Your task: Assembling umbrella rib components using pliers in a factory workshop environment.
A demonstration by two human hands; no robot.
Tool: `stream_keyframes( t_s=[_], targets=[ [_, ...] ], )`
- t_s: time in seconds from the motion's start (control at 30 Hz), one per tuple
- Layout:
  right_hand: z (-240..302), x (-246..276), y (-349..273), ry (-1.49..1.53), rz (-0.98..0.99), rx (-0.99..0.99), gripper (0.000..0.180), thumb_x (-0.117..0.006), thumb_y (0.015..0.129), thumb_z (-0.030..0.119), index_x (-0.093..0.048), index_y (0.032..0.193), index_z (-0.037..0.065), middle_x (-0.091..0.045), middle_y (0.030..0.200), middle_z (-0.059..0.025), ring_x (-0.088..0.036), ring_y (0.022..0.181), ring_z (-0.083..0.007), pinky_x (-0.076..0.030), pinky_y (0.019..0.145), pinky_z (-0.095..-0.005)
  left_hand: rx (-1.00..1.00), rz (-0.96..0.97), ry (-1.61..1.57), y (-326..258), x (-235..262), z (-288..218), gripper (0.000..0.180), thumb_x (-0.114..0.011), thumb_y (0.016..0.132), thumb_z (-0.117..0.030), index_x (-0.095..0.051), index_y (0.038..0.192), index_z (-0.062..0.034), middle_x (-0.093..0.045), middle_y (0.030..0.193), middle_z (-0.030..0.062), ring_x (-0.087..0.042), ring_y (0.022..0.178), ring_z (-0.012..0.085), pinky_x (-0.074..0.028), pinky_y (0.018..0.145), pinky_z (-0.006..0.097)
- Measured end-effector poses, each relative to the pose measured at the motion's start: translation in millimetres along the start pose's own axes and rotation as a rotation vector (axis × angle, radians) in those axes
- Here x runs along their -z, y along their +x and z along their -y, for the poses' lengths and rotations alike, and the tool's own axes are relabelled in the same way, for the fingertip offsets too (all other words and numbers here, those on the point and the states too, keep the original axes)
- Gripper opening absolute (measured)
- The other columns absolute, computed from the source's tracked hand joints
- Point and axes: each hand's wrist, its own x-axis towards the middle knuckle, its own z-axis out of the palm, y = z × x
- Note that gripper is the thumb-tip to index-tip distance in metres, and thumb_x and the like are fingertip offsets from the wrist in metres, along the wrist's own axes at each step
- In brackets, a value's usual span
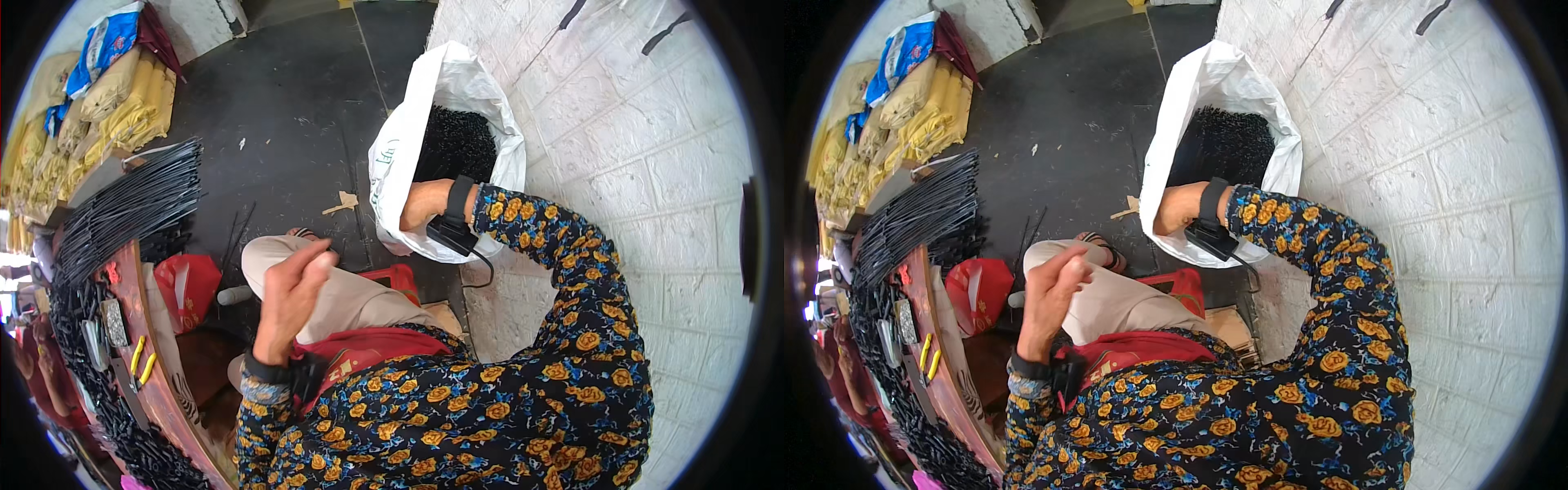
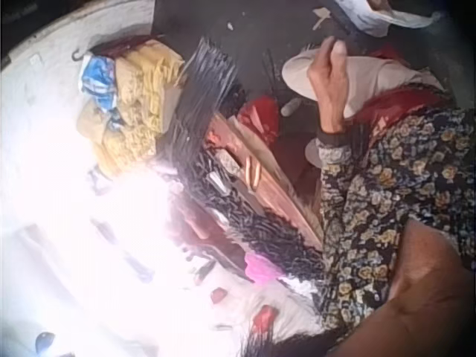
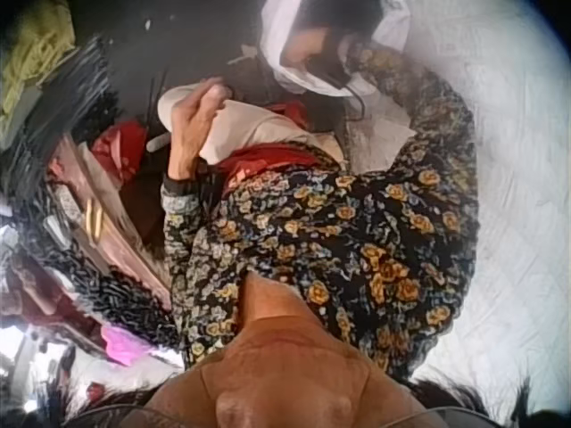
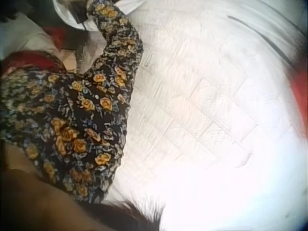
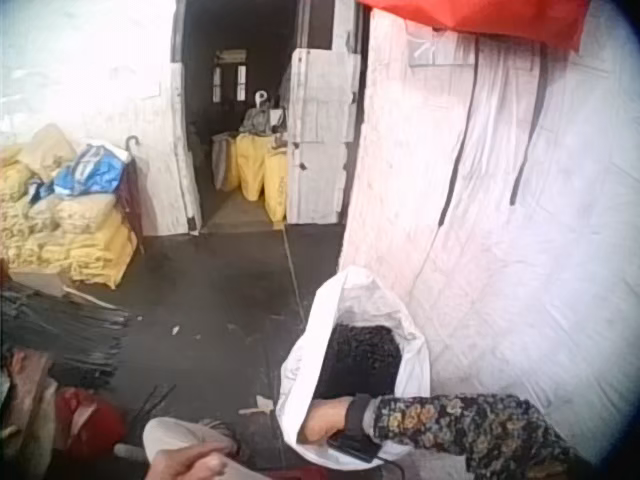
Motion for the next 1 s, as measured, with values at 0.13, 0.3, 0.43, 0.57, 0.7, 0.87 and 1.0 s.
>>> stream_keyframes(
  t_s=[0.13,0.3,0.43,0.57,0.7,0.87,1.0],
  targets=[
    [-11.6,11.4,-6.3,0.331,0.074,-0.222,0.028,-0.057,0.079,0.018,-0.067,0.087,-0.007,-0.067,0.083,-0.0206,-0.062,0.065,-0.0245,-0.049,0.058,-0.0377,0.067,0.163,0.379,57.2,-55.2,-58.4,0.059,-0.065,0.087,-0.019,-0.042,0.137,0.0048,-0.069,0.088,0.0167,-0.067,0.081,0.0176,-0.051,0.073,0.029],
    [-74.7,7.3,-1.3,0.402,0.046,-0.253,0.024,-0.060,0.073,0.011,-0.071,0.089,-0.004,-0.068,0.078,-0.0169,-0.068,0.071,-0.0273,-0.051,0.058,-0.0379,-0.135,0.011,0.354,87.2,-88.8,-41.4,0.051,-0.054,0.084,-0.002,-0.044,0.134,0.0078,-0.067,0.099,0.0214,-0.065,0.091,0.0201,-0.049,0.083,0.030],
    [-88.5,0.1,1.9,-0.371,0.173,-0.509,0.030,-0.063,0.075,0.011,-0.070,0.104,0.005,-0.066,0.111,-0.0153,-0.058,0.113,-0.0321,-0.045,0.093,-0.0452,-0.171,0.003,-0.060,101.9,-80.8,-47.2,0.052,-0.044,0.084,0.007,-0.044,0.136,0.0054,-0.059,0.120,0.0119,-0.054,0.108,0.0162,-0.041,0.096,0.028],
    [-170.6,-73.0,62.9,-0.671,-0.423,-0.080,0.018,-0.066,0.075,0.019,-0.074,0.090,0.014,-0.071,0.098,-0.0039,-0.066,0.094,-0.0244,-0.047,0.078,-0.0384,-0.145,0.038,-0.059,100.9,-84.6,-50.7,0.054,-0.045,0.085,0.004,-0.041,0.139,0.0036,-0.056,0.124,0.0111,-0.052,0.112,0.0152,-0.039,0.098,0.028],
    [-165.7,-43.0,106.1,-0.732,0.079,-0.257,0.027,-0.065,0.077,0.018,-0.073,0.103,0.014,-0.066,0.116,-0.0096,-0.059,0.112,-0.0262,-0.044,0.092,-0.0379,-0.097,0.084,-0.110,98.7,-79.4,-58.1,0.057,-0.048,0.087,0.003,-0.038,0.142,0.0004,-0.054,0.127,0.0096,-0.050,0.113,0.0145,-0.039,0.098,0.028],
    [-276.1,-86.5,127.9,-0.873,-0.409,-0.407,0.046,-0.065,0.082,0.031,-0.060,0.125,0.016,-0.057,0.130,-0.0112,-0.049,0.125,-0.0282,-0.041,0.098,-0.0460,-0.093,0.175,-0.104,97.6,-78.9,-54.4,0.061,-0.053,0.088,0.002,-0.033,0.145,-0.0001,-0.053,0.129,0.0098,-0.049,0.117,0.0160,-0.039,0.100,0.030],
    [-303.2,-91.0,117.0,-0.917,-0.026,-0.595,0.069,-0.074,0.076,0.040,-0.049,0.135,0.015,-0.050,0.137,-0.0115,-0.045,0.128,-0.0299,-0.042,0.099,-0.0487,-0.086,0.162,-0.168,99.0,-74.4,-54.7,0.063,-0.054,0.089,0.001,-0.028,0.147,0.0008,-0.050,0.135,0.0124,-0.048,0.120,0.0189,-0.039,0.101,0.032]
  ],
)
